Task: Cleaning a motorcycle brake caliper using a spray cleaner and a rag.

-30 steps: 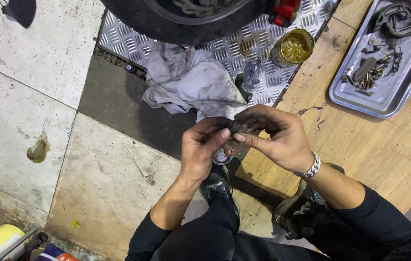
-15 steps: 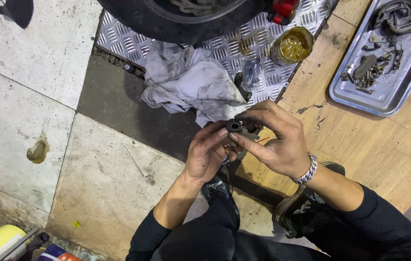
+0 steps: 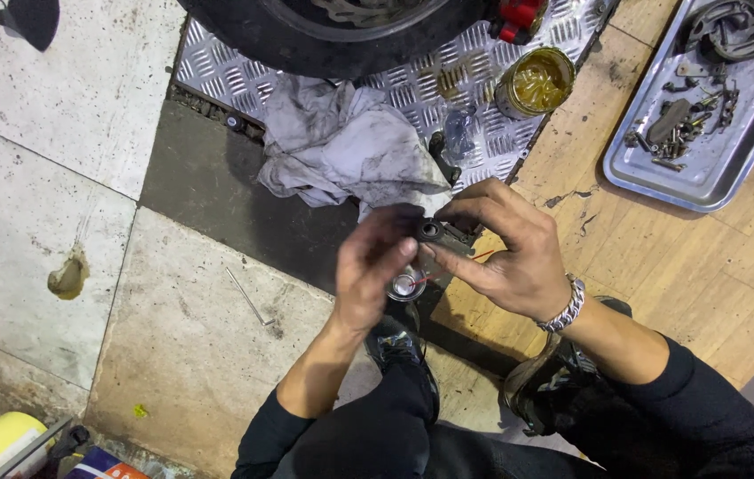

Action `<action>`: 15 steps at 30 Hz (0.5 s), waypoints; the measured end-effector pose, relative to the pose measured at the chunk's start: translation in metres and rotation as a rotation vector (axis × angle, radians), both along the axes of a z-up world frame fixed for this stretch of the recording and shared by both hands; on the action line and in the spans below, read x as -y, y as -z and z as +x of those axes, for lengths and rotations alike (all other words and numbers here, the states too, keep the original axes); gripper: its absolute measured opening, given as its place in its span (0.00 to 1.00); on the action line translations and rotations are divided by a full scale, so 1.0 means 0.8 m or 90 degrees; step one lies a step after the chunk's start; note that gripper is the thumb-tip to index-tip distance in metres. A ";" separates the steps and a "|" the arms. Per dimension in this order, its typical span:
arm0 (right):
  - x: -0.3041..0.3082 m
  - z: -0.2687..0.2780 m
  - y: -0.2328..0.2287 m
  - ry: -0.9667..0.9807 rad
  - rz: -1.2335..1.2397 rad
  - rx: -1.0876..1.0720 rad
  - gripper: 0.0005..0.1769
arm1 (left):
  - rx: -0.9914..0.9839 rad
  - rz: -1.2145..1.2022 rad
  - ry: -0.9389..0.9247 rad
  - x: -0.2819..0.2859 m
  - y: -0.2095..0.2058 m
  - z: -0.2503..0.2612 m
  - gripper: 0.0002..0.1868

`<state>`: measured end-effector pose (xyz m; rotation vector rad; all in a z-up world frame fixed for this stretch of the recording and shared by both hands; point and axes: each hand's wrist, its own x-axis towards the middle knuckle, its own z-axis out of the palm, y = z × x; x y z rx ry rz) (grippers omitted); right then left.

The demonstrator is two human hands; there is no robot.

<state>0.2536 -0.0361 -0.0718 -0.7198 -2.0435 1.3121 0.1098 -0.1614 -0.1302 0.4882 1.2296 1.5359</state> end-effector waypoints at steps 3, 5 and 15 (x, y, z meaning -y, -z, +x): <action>-0.004 0.006 0.013 -0.049 0.056 0.016 0.16 | -0.377 0.074 0.020 -0.005 -0.032 -0.020 0.19; -0.008 0.000 0.007 -0.068 0.074 0.010 0.14 | -0.413 0.091 0.015 -0.001 -0.027 -0.029 0.16; 0.003 -0.030 0.010 -0.132 0.135 -0.008 0.09 | -0.524 0.168 -0.084 0.016 -0.026 -0.054 0.12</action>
